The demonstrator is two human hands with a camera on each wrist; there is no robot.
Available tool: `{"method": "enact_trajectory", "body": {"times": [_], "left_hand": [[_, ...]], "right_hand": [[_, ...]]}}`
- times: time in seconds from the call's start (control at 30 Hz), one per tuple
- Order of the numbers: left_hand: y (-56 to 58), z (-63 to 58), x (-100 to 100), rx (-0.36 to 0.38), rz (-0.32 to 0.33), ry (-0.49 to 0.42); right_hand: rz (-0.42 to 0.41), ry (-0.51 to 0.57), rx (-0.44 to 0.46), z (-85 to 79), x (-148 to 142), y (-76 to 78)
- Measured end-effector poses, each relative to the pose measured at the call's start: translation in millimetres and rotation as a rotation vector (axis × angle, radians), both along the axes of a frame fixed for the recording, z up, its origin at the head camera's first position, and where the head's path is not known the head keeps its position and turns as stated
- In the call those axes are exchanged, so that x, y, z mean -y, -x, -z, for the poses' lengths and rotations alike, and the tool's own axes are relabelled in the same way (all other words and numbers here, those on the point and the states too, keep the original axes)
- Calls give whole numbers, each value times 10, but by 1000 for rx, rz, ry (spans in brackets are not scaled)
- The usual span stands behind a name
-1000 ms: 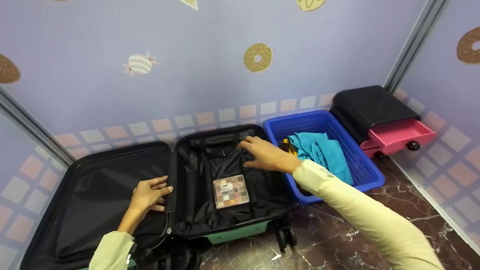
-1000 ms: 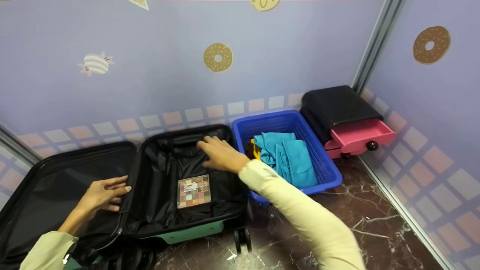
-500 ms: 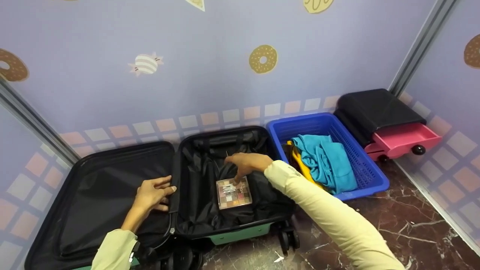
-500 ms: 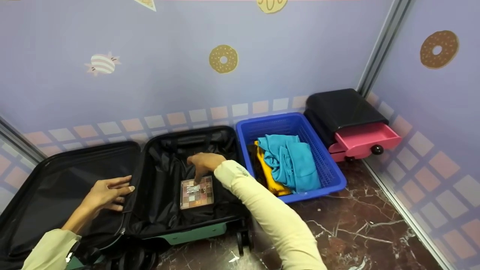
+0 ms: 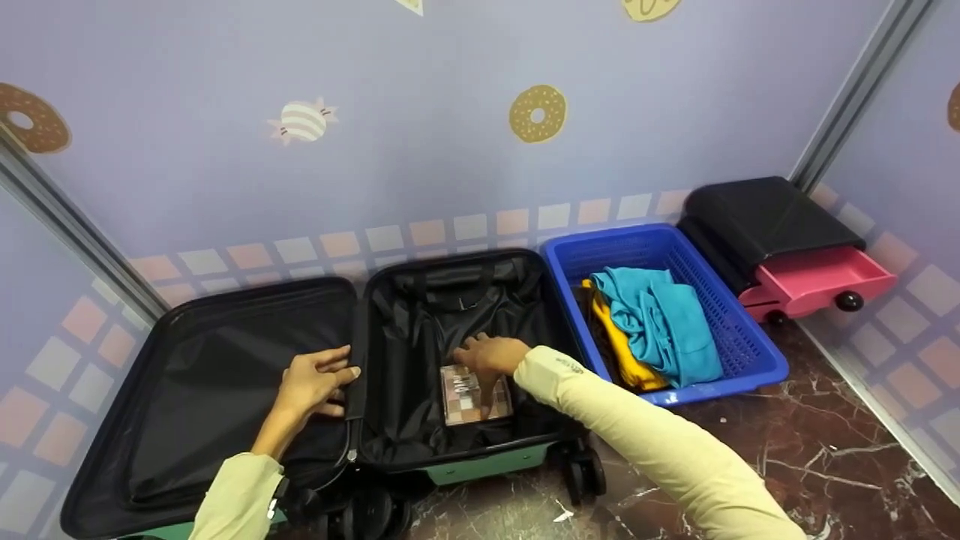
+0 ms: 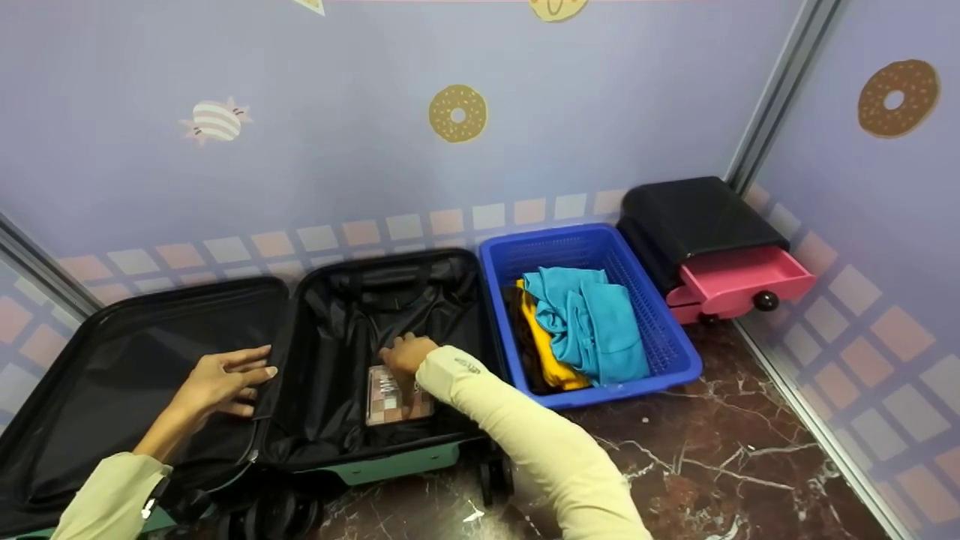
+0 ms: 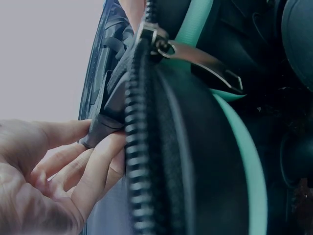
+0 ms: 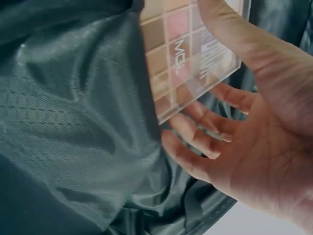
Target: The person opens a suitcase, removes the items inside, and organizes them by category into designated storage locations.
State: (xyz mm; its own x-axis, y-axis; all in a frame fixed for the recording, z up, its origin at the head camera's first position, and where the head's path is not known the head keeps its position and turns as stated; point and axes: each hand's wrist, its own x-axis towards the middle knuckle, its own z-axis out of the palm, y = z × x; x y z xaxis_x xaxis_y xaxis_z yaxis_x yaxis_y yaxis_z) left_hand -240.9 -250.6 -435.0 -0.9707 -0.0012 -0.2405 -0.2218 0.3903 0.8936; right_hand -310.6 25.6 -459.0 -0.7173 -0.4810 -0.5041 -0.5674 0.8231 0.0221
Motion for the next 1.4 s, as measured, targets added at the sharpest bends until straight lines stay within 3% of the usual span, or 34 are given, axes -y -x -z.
{"method": "enact_trajectory", "body": {"times": [0.2, 0.47, 0.77, 1.0, 1.4], "left_hand": [[-2, 6, -2, 9, -9, 9], [5, 20, -6, 20, -12, 7], [-16, 12, -3, 15, -13, -1], [-16, -23, 3, 11, -7, -14], [-3, -31, -3, 11, -1, -3]], "right_hand": [[53, 57, 39, 47, 0, 13], [22, 232, 70, -19, -110, 0], [-143, 539, 131, -258, -349, 142], [-160, 515, 203, -507, -392, 43], [-314, 544, 93, -556, -416, -152]]}}
